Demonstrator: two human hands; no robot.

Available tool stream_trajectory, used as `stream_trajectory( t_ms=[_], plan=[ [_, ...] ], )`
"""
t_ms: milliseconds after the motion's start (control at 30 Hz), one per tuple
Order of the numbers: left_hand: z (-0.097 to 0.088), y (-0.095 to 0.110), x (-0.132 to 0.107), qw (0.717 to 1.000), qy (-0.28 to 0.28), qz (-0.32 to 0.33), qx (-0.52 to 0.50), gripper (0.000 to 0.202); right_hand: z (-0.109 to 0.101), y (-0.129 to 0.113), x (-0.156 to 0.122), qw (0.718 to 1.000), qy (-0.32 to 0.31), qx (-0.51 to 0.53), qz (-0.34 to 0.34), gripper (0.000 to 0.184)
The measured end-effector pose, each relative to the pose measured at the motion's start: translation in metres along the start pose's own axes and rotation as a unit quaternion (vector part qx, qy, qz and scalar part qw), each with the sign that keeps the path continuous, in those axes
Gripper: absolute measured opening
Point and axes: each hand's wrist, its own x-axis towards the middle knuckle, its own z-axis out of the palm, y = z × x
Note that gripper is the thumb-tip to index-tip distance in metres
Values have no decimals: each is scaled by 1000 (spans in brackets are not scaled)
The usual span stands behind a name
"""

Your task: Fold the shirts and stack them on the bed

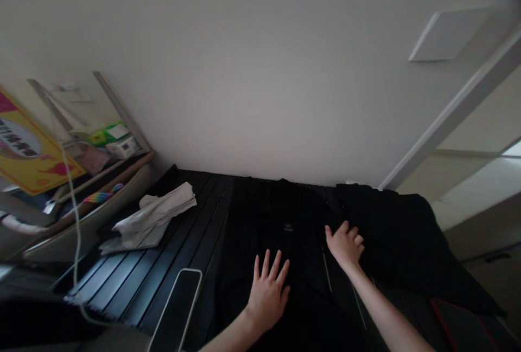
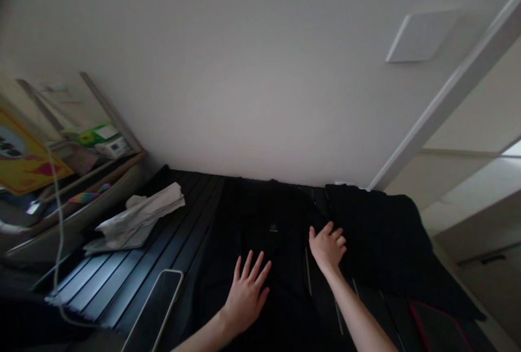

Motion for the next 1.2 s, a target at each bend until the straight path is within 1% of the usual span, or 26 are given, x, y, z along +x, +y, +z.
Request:
stream_trajectory(
  t_ms=[100,167,200,333,400,467,533,600,667,733,833,933,1000,1067,1133,1200],
  plan=[
    [-1,5,-7,1000,15,-2,2,59,-6,-7,5,999,-20,-3,-46,47],
    [-2,6,-9,1000,18,-6,6,59,-12,-11,8,998,-30,10,-60,36],
    [-3,7,-11,1000,18,-6,7,59,-16,-13,11,997,-37,19,-60,34],
    [-4,7,-24,1000,19,4,9,60,-37,-22,28,995,-68,62,-36,36],
    [-2,6,-33,999,33,6,7,63,-50,-30,37,994,-67,85,-27,37],
    [0,4,-42,997,77,-7,1,65,-63,-42,44,992,-51,109,-36,34],
    [4,0,-48,989,145,-38,-18,64,-72,-61,46,988,-32,138,-65,28],
    [8,-4,-51,972,215,-76,-57,60,-75,-86,41,979,-15,172,-107,23],
    [12,-9,-52,952,267,-105,-103,57,-70,-117,29,964,-6,211,-162,20],
    [13,-12,-53,939,292,-111,-141,54,-58,-153,13,941,-8,253,-223,19],
    [14,-14,-54,929,309,-106,-174,53,-31,-204,-16,898,-34,310,-309,20],
    [14,-16,-55,919,327,-108,-191,53,1,-241,-45,857,-87,344,-373,19],
    [14,-18,-55,917,330,-106,-199,52,21,-254,-62,836,-128,353,-400,21],
    [15,-19,-55,917,328,-103,-204,52,36,-259,-75,823,-158,358,-413,26],
    [16,-20,-55,917,325,-103,-208,51,45,-261,-82,817,-169,364,-414,31],
    [15,-20,-56,917,321,-104,-214,51,46,-265,-82,816,-159,376,-408,36]
  ],
)
